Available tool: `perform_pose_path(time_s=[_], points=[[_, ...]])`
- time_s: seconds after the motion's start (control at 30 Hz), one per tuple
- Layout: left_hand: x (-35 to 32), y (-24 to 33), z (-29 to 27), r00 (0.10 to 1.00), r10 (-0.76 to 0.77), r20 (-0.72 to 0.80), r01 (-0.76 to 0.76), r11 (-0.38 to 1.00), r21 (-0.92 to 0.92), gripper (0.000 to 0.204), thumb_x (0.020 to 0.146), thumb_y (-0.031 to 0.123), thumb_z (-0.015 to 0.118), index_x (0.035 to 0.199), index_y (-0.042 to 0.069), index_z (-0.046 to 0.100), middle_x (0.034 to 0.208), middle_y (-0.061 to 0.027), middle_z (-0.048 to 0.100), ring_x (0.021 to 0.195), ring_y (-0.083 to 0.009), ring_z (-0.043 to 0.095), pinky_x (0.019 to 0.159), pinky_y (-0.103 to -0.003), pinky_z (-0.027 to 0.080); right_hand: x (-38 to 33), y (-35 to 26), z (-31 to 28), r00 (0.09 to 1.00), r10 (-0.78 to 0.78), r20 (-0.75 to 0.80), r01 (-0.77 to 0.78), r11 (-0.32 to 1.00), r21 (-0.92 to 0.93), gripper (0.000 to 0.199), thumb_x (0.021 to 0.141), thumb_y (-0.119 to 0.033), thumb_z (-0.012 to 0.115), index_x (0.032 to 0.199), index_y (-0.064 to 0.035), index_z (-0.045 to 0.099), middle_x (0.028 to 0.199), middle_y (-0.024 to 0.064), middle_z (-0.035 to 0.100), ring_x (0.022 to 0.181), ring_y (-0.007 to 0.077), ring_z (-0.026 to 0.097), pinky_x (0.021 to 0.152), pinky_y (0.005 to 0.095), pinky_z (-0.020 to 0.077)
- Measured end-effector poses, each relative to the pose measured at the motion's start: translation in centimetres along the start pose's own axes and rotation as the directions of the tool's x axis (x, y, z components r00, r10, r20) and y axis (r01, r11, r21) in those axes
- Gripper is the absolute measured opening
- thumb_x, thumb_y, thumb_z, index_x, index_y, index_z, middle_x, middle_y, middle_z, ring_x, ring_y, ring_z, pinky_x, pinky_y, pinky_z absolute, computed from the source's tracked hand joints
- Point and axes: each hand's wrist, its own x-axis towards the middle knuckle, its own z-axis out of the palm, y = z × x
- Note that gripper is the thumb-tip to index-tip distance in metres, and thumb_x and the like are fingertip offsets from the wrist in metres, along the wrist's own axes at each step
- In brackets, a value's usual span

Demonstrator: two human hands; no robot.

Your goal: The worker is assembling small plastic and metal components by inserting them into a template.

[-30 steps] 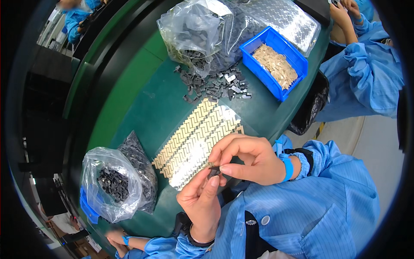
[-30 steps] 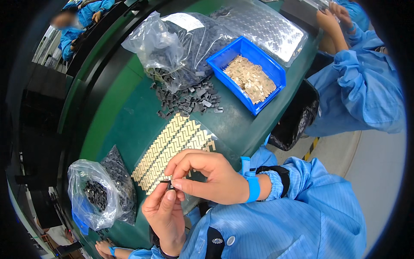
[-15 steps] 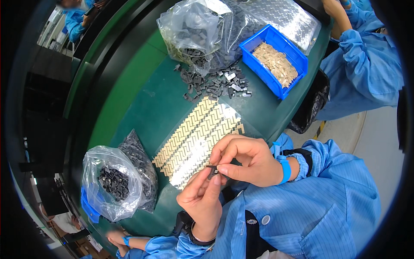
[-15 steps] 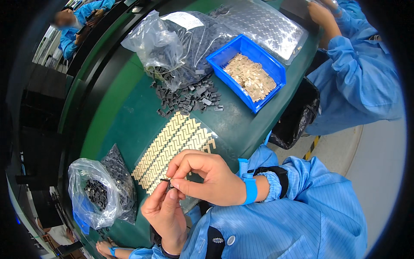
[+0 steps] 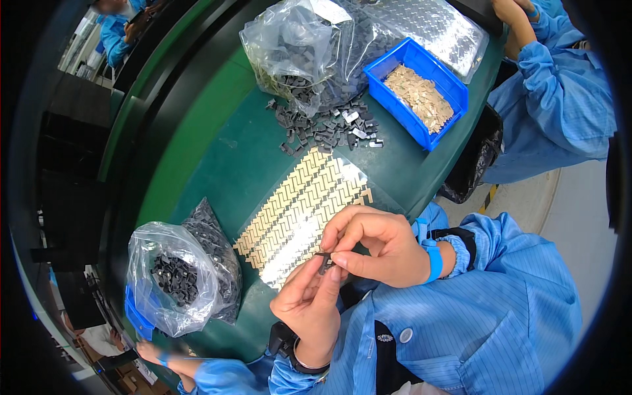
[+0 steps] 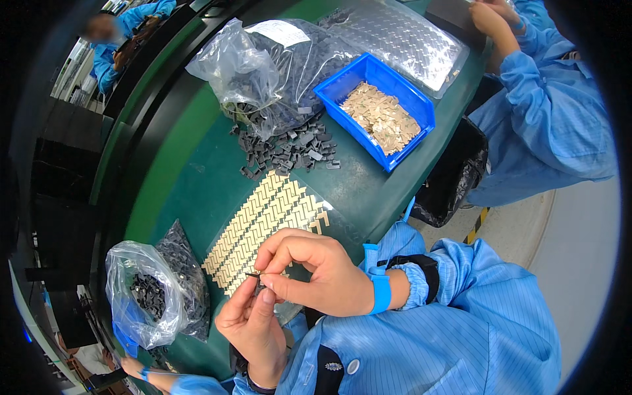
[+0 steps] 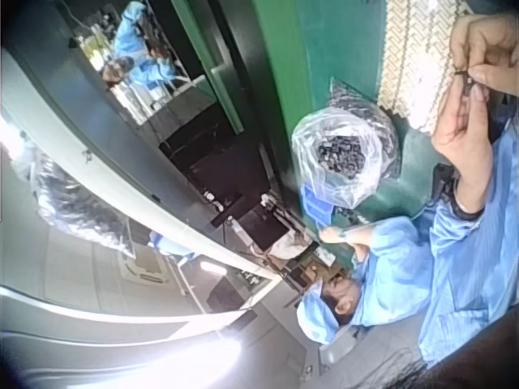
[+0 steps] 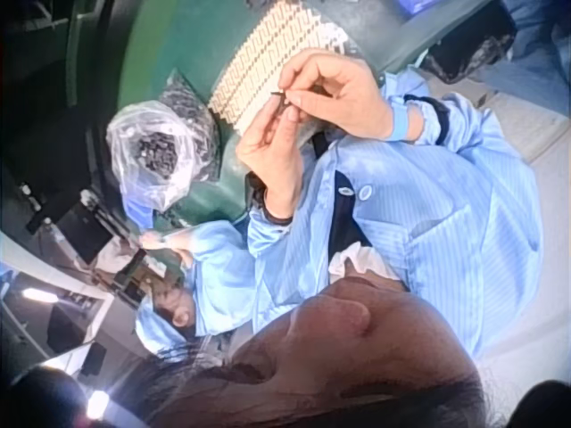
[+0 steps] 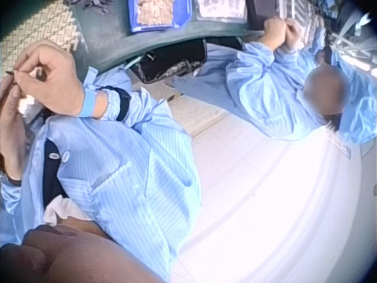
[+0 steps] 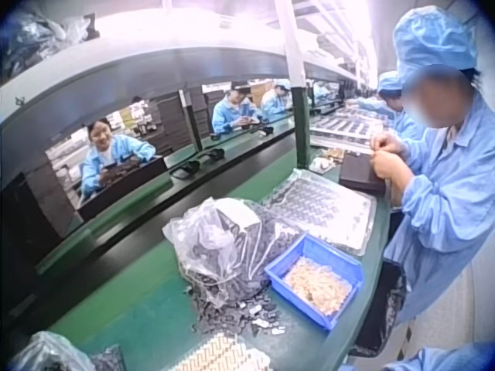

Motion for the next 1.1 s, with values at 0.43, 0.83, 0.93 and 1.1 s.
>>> perform_pose_path(time_s=[0.43,0.83,0.93,1.1], points=[[0.00,0.59,0.66,0.998,-0.051,-0.022,0.050,0.997,-0.054,0.027,0.076,-0.009,0.062,0.103,-0.008,0.059,0.093,-0.0183,0.064,0.081,-0.0198,0.063,0.073,-0.029,0.053,0.11,-0.05,0.25,0.996,-0.069,-0.056,0.064,0.993,-0.094,0.009,0.075,-0.001,0.064,0.077,-0.0020,0.055,0.092,0.0098,0.058,0.084,0.0181,0.056,0.072,0.0289,0.0458],[0.22,0.85,0.70,0.996,-0.090,-0.019,0.088,0.992,-0.087,0.028,0.077,-0.008,0.061,0.105,-0.008,0.058,0.095,-0.0185,0.063,0.084,-0.0198,0.062,0.077,-0.029,0.052,0.35,-0.13,0.15,0.997,-0.070,-0.011,0.068,0.992,-0.104,0.008,0.075,0.003,0.064,0.080,0.0002,0.058,0.096,0.0132,0.057,0.089,0.0191,0.055,0.078,0.0300,0.0444],[0.32,0.82,0.65,0.993,-0.112,-0.022,0.109,0.986,-0.125,0.025,0.079,-0.006,0.058,0.104,-0.007,0.059,0.097,-0.0189,0.062,0.085,-0.0203,0.063,0.077,-0.029,0.052,0.54,0.01,0.35,0.994,-0.094,-0.057,0.086,0.989,-0.123,0.009,0.074,-0.002,0.065,0.076,-0.0017,0.056,0.091,0.0098,0.058,0.082,0.0190,0.057,0.071,0.0292,0.0463],[0.49,0.59,0.42,0.982,-0.176,-0.074,0.163,0.973,-0.161,0.020,0.082,-0.002,0.055,0.102,-0.006,0.058,0.097,-0.0171,0.062,0.083,-0.0199,0.063,0.077,-0.030,0.053,0.63,0.15,0.36,0.994,-0.095,-0.047,0.089,0.988,-0.124,0.008,0.074,-0.002,0.065,0.077,-0.0016,0.057,0.092,0.0103,0.058,0.083,0.0192,0.057,0.072,0.0293,0.0465]])
